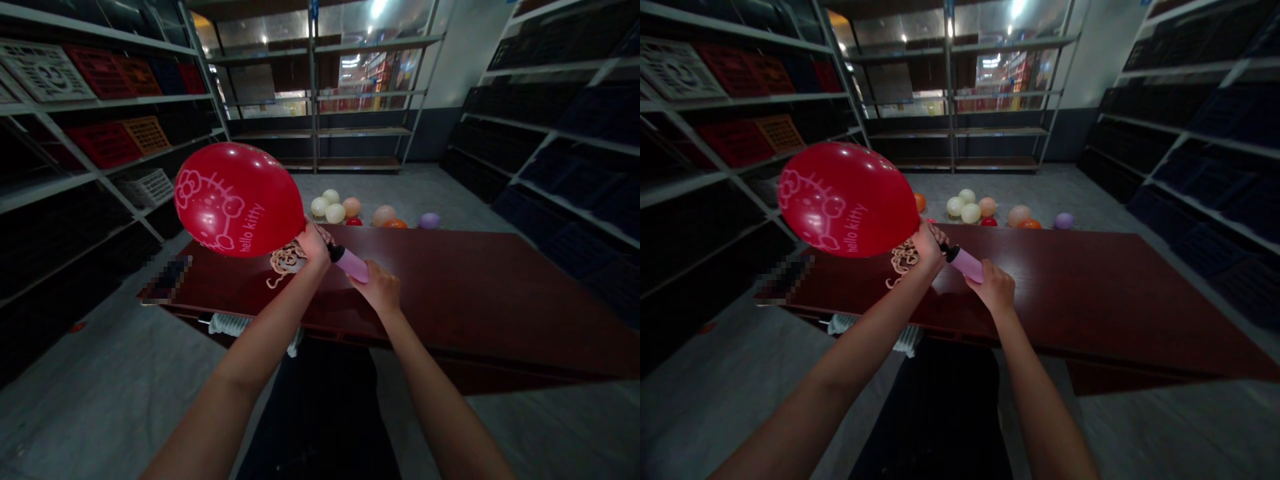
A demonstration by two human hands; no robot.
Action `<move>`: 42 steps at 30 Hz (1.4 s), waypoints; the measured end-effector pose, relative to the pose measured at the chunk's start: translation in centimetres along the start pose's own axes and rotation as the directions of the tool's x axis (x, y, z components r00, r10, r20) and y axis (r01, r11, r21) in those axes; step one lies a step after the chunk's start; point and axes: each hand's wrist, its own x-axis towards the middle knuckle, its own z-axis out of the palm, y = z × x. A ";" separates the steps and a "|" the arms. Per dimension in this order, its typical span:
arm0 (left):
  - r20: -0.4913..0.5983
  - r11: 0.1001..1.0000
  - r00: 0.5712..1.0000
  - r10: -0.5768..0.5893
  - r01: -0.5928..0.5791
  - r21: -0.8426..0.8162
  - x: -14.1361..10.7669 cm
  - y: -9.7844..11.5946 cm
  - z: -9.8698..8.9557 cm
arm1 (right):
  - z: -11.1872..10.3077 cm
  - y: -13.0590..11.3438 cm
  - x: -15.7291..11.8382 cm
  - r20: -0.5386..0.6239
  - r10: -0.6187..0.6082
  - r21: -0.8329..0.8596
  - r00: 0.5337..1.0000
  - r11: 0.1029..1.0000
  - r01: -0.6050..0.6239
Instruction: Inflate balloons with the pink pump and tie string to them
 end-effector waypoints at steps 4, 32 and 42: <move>-0.011 0.998 0.999 -0.046 0.045 -0.036 0.6 1.0 -1.6 | -0.2 -0.6 0.1 0.023 -0.046 0.006 0.999 0.999 0.046; -0.195 0.987 0.977 0.087 -0.110 -0.113 5.4 10.3 -6.8 | 0.1 -0.1 -0.4 0.029 -0.166 -0.077 0.986 0.983 0.168; -0.047 0.997 0.997 0.060 -0.063 -0.051 2.2 3.0 -2.4 | 0.2 0.0 0.0 0.030 -0.074 -0.068 0.997 0.995 0.076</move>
